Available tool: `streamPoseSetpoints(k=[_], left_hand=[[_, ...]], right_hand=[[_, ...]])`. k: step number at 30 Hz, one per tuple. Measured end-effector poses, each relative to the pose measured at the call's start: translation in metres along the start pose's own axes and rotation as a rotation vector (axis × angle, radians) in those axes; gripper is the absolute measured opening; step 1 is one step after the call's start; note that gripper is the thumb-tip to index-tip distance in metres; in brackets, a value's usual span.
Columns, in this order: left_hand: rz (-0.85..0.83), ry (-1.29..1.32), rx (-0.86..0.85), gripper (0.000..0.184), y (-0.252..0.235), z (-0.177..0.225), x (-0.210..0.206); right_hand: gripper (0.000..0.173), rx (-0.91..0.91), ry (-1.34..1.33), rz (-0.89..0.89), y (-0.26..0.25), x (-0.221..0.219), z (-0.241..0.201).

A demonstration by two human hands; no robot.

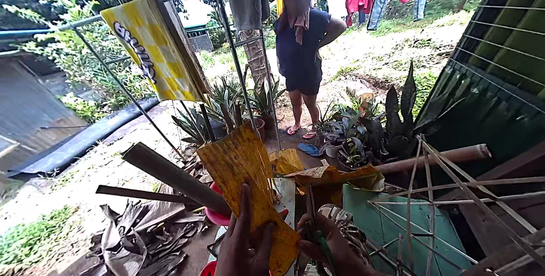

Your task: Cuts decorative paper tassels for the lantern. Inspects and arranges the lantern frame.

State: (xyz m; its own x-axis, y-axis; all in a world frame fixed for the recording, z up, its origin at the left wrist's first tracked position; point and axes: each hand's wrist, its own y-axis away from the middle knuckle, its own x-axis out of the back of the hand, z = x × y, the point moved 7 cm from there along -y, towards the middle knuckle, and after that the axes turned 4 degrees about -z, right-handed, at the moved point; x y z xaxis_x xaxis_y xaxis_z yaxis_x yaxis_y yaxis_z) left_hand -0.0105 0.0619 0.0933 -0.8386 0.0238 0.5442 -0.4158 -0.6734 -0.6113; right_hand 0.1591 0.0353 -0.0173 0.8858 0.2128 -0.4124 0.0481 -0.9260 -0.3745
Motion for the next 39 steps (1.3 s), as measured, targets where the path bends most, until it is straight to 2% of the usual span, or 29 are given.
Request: streamPoseSetpoints(k=[5, 10, 14, 18, 20, 27, 31, 39], left_hand=[[-0.035, 0.134, 0.021, 0.098, 0.003, -0.012, 0.002], [0.055, 0.205, 0.032, 0.102, -0.005, -0.018, 0.015], [0.130, 0.251, 0.066, 0.105, -0.009, -0.032, 0.032], [0.149, 0.331, 0.126, 0.110, -0.011, -0.052, 0.040], [0.142, 0.332, 0.137, 0.110, -0.013, -0.056, 0.042], [0.122, 0.302, 0.173, 0.112, -0.028, -0.058, 0.044], [0.103, 0.336, 0.146, 0.114, -0.034, -0.055, 0.040], [0.075, 0.365, 0.136, 0.114, -0.031, -0.055, 0.035]], right_hand=[[0.034, 0.011, 0.064, 0.015, 0.001, 0.008, -0.011], [0.034, 0.047, 0.194, -0.041, 0.001, 0.019, -0.027], [0.041, -0.071, 0.423, -0.119, 0.005, 0.038, -0.029], [0.057, -0.289, 0.641, -0.166, 0.013, 0.062, -0.028], [0.065, -0.337, 0.766, -0.156, 0.015, 0.072, -0.029], [0.070, -0.221, 1.057, -0.069, 0.010, 0.063, -0.042], [0.069, -0.143, 1.049, -0.089, 0.001, 0.050, -0.040], [0.064, -0.103, 0.960, -0.181, -0.007, 0.030, -0.034]])
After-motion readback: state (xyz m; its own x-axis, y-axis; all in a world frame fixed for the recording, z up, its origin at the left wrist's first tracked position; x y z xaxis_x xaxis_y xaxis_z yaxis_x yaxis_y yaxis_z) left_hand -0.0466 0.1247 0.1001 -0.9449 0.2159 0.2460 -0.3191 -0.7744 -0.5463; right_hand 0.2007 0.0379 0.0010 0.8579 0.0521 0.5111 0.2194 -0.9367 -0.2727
